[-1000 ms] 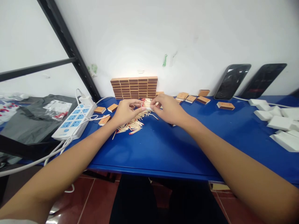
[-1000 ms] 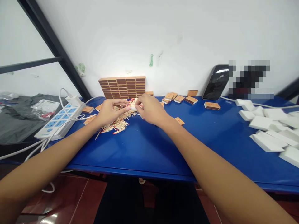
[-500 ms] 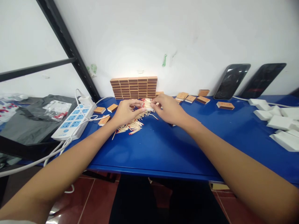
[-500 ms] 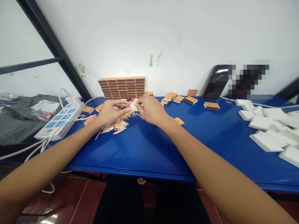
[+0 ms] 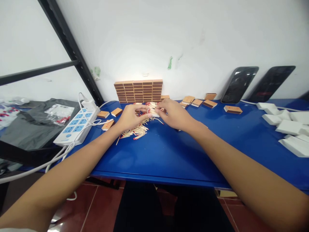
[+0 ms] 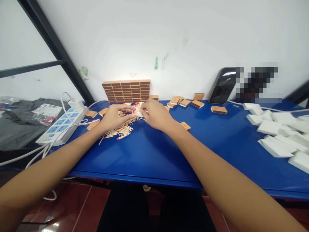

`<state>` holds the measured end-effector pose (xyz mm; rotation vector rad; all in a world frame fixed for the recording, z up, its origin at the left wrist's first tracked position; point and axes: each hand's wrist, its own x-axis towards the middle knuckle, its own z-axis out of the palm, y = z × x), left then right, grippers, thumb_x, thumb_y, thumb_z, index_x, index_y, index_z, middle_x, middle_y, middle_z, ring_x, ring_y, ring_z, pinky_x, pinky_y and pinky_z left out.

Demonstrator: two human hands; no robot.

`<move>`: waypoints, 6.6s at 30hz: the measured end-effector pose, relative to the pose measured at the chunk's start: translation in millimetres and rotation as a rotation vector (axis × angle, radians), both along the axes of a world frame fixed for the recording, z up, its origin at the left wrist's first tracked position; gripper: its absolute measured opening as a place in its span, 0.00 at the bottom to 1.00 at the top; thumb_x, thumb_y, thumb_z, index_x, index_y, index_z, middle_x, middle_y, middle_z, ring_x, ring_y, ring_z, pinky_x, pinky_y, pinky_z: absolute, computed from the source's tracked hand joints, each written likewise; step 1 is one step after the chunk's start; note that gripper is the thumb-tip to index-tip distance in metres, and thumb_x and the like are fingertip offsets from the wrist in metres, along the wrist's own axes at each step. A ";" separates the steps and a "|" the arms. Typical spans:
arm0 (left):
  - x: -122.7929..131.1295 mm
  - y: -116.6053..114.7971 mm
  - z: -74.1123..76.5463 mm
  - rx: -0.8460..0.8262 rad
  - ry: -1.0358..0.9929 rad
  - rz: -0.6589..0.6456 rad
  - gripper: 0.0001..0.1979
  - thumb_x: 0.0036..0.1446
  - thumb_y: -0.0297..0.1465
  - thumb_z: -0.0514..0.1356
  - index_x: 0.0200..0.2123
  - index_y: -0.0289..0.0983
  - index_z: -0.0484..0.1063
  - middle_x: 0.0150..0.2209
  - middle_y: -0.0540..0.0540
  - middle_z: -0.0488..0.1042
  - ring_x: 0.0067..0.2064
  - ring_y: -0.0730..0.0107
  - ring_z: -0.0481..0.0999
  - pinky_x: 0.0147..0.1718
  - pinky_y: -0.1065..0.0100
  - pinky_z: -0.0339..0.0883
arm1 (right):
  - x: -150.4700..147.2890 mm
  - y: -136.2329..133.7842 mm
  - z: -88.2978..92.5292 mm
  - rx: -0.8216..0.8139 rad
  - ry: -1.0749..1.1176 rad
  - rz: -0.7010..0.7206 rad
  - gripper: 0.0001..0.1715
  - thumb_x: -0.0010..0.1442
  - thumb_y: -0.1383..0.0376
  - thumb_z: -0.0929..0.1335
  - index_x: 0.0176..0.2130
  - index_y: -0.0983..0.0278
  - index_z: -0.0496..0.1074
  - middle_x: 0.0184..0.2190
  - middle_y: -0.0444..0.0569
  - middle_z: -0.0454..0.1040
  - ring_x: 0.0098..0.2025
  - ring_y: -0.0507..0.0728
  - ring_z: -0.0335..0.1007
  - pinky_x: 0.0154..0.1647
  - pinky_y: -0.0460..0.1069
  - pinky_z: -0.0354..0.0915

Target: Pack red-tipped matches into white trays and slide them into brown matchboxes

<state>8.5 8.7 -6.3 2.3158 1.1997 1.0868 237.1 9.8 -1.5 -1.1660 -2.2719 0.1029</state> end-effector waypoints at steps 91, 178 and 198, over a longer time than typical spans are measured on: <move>-4.2 3.5 -3.7 -0.020 0.082 -0.146 0.20 0.56 0.46 0.73 0.43 0.36 0.85 0.36 0.44 0.84 0.36 0.64 0.80 0.34 0.67 0.70 | -14.3 -17.8 -1.1 -0.169 -0.165 -0.099 0.09 0.71 0.64 0.65 0.39 0.63 0.73 0.39 0.53 0.80 0.38 0.57 0.72 0.35 0.49 0.56; -5.0 2.7 -2.3 -0.052 0.082 -0.183 0.17 0.58 0.41 0.72 0.46 0.37 0.85 0.39 0.45 0.85 0.38 0.63 0.83 0.37 0.68 0.73 | -19.5 -31.4 7.0 -0.131 -0.376 -0.097 0.15 0.75 0.66 0.59 0.49 0.67 0.73 0.50 0.61 0.80 0.46 0.62 0.76 0.37 0.51 0.58; -3.8 1.0 -0.1 -0.033 0.108 -0.165 0.17 0.58 0.42 0.72 0.44 0.36 0.85 0.37 0.45 0.85 0.36 0.65 0.82 0.35 0.68 0.71 | -20.0 -33.0 7.0 -0.117 -0.410 -0.107 0.16 0.76 0.65 0.59 0.49 0.68 0.73 0.49 0.62 0.80 0.45 0.62 0.76 0.36 0.51 0.58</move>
